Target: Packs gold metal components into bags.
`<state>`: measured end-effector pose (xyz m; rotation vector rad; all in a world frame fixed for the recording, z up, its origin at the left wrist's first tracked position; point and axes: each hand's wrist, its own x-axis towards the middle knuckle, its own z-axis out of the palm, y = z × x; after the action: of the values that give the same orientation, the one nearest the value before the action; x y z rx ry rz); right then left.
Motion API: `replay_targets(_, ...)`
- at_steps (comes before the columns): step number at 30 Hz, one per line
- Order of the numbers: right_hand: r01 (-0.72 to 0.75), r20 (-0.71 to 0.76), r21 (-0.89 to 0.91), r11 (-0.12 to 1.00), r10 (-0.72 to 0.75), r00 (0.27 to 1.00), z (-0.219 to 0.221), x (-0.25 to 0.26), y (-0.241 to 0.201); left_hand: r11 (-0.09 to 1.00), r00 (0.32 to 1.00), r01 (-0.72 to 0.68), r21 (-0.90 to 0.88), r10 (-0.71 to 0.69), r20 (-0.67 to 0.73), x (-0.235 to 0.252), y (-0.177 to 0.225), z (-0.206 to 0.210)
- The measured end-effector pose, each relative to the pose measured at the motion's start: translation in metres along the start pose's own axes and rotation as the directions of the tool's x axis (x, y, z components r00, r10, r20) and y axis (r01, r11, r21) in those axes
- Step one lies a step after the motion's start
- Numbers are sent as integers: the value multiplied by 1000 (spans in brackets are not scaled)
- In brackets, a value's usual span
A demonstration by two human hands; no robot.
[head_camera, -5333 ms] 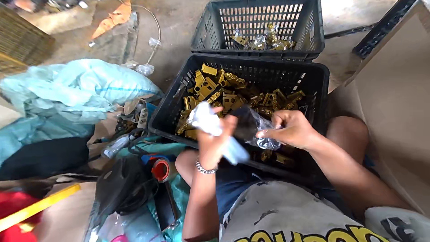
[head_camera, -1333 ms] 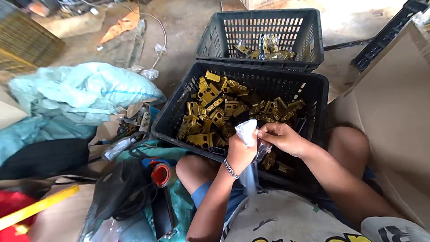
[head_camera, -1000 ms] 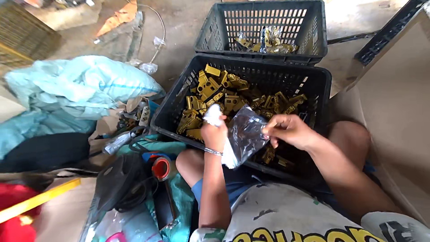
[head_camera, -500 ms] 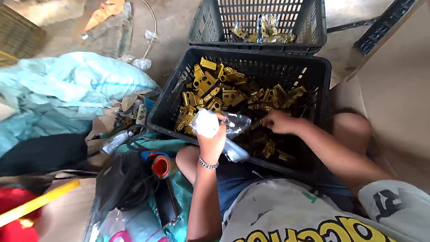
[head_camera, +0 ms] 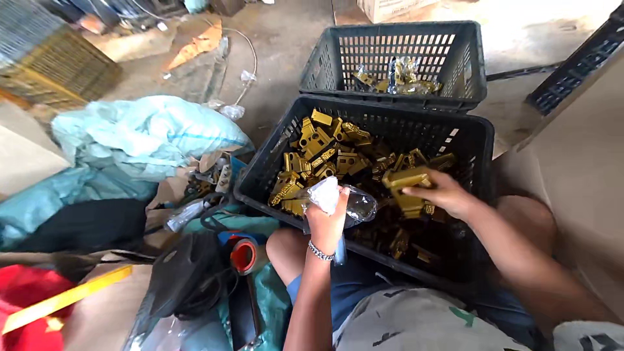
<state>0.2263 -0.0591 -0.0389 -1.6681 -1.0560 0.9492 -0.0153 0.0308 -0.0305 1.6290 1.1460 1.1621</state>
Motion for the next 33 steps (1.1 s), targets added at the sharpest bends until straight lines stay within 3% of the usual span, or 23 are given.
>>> replay_targets(1,69,-60,104,992,-63,996,-7,-10,-12,1000,1000,12,-6,-12,27,0,2,6)
replay_targets(3,181,27,179,967,-189,982,-12,-30,-30,999,995,47,-19,-46,86,-3,8,16)
replay_targets(5,129,225,213,969,-177,958,-4,-39,-37,988,985,118,-95,-104,141,-8,17,25)
replay_targets(6,63,249,231,971,-122,961,5,-40,-36,969,976,168,-181,-138,167,-11,20,28)
replay_targets(8,45,84,241,970,-67,994,27,-36,-30,899,954,276,-340,-213,212,-17,31,30)
replay_targets(10,233,-48,-10,972,-234,971,46,-31,-24,832,926,369,-414,-289,245,-18,42,25)
replay_targets(12,414,102,-368,833,-407,908,63,-32,-24,809,922,377,-451,-283,264,-19,46,21)
replay_targets(13,442,191,-460,770,-401,896,71,-32,-25,824,925,363,-434,-265,271,-20,45,19)
replay_targets(15,379,225,-501,778,-305,925,75,-24,-31,886,930,323,-332,-232,285,-24,42,17)
replay_targets(17,317,183,-391,864,-265,947,71,-10,-34,955,964,189,-228,-136,228,-25,36,21)
replay_targets(18,281,168,-306,910,-239,956,70,-5,-35,985,988,39,-171,-12,157,-24,28,25)
replay_targets(20,131,150,-86,988,-117,982,69,-4,-40,973,975,-221,-74,222,8,-14,11,30)
replay_targets(21,46,153,41,998,-52,987,66,-5,-45,967,967,-252,-41,250,-41,-10,9,29)
replay_targets(23,-3,157,195,981,-29,987,58,-8,-50,977,974,-210,-31,206,-98,-6,10,26)
replay_targets(25,57,99,316,947,-93,991,53,-10,-51,975,975,-197,-107,184,-120,-12,14,30)
replay_targets(30,76,119,540,838,-165,979,57,-10,-44,927,964,-262,-269,263,-30,-35,30,42)
replay_targets(33,36,105,673,739,-144,984,58,-15,-40,838,997,45,-544,-4,76,-34,44,24)
